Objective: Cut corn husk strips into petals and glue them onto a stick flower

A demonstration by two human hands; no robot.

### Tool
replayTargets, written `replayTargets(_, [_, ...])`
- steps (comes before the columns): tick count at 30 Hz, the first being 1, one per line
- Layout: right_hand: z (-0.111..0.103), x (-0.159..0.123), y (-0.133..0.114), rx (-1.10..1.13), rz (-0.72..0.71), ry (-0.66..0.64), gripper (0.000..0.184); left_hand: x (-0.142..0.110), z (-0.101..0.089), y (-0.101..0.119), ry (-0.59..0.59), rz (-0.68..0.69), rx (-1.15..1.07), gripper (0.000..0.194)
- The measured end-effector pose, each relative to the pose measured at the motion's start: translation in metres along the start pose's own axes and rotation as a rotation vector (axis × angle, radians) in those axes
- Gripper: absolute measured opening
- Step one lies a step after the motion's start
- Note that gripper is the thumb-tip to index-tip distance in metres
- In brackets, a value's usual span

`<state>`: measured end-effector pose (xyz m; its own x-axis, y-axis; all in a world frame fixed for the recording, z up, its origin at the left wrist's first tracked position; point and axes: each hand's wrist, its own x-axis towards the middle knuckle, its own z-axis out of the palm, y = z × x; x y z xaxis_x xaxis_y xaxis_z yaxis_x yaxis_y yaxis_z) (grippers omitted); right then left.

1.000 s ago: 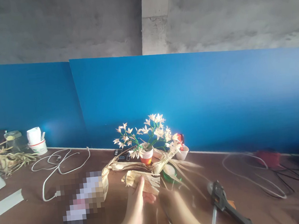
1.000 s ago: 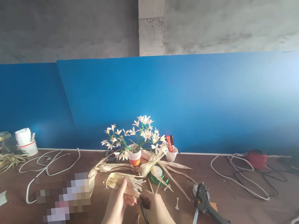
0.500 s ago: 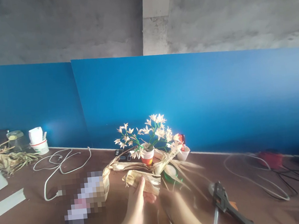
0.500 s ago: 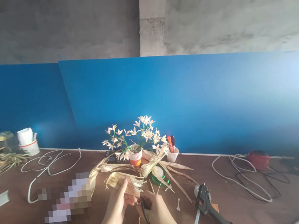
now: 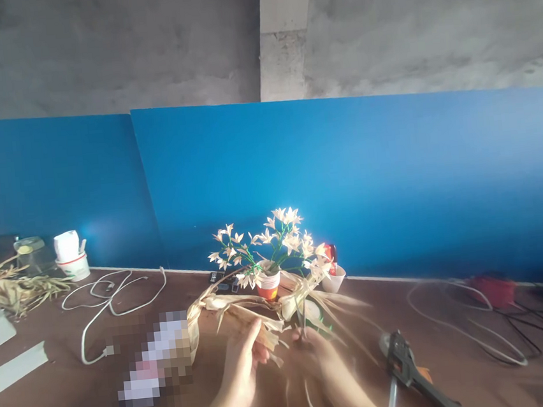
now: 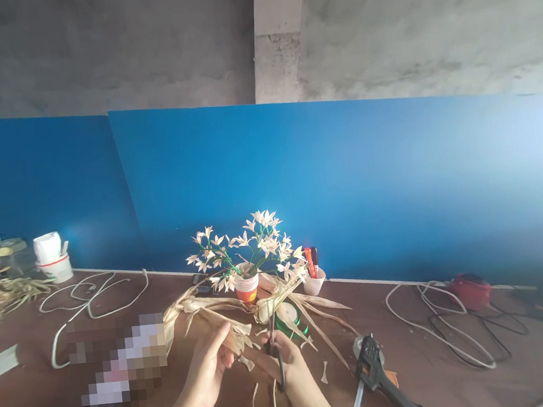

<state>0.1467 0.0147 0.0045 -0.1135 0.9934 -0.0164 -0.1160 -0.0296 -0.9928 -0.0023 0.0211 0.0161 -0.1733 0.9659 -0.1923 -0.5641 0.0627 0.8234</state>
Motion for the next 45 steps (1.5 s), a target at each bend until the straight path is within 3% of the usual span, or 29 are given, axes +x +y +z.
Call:
replayTargets(6, [0.012, -0.013, -0.018, 0.065, -0.023, 0.086, 0.029, -0.011, 0.008, -0.012, -0.164, -0.097, 0.075, 0.037])
replayTargets(16, [0.009, -0.009, -0.014, 0.013, -0.035, 0.129, 0.025, -0.010, 0.008, -0.015, -0.170, -0.123, 0.045, 0.037])
replayTargets(21, [0.007, -0.007, -0.012, -0.073, -0.042, 0.183, 0.030, -0.003, 0.003, -0.015, -0.058, -0.049, 0.061, 0.037])
replayTargets(25, [-0.004, 0.003, 0.000, -0.205, -0.080, 0.204, 0.020, 0.006, -0.004, -0.004, 0.072, 0.054, 0.083, 0.036])
replayTargets(29, [-0.009, 0.004, 0.004, -0.366, -0.131, 0.179, 0.016, 0.007, -0.007, 0.003, 0.079, 0.129, 0.215, 0.034])
replayTargets(32, [-0.003, -0.005, -0.007, -0.342, -0.204, 0.204, 0.019, 0.006, -0.008, 0.001, 0.076, 0.143, 0.300, 0.039])
replayTargets(35, [0.005, -0.012, -0.019, -0.261, -0.170, 0.090, 0.022, 0.008, -0.011, -0.002, 0.159, 0.134, 0.370, 0.045])
replayTargets(42, [0.008, -0.018, -0.024, -0.249, 0.215, -0.332, 0.028, 0.014, -0.017, 0.001, 0.304, 0.241, 0.350, 0.049])
replayTargets(45, [0.003, -0.019, -0.020, -0.170, 0.276, -0.435, 0.031, 0.012, -0.015, 0.005, 0.335, 0.272, 0.308, 0.052])
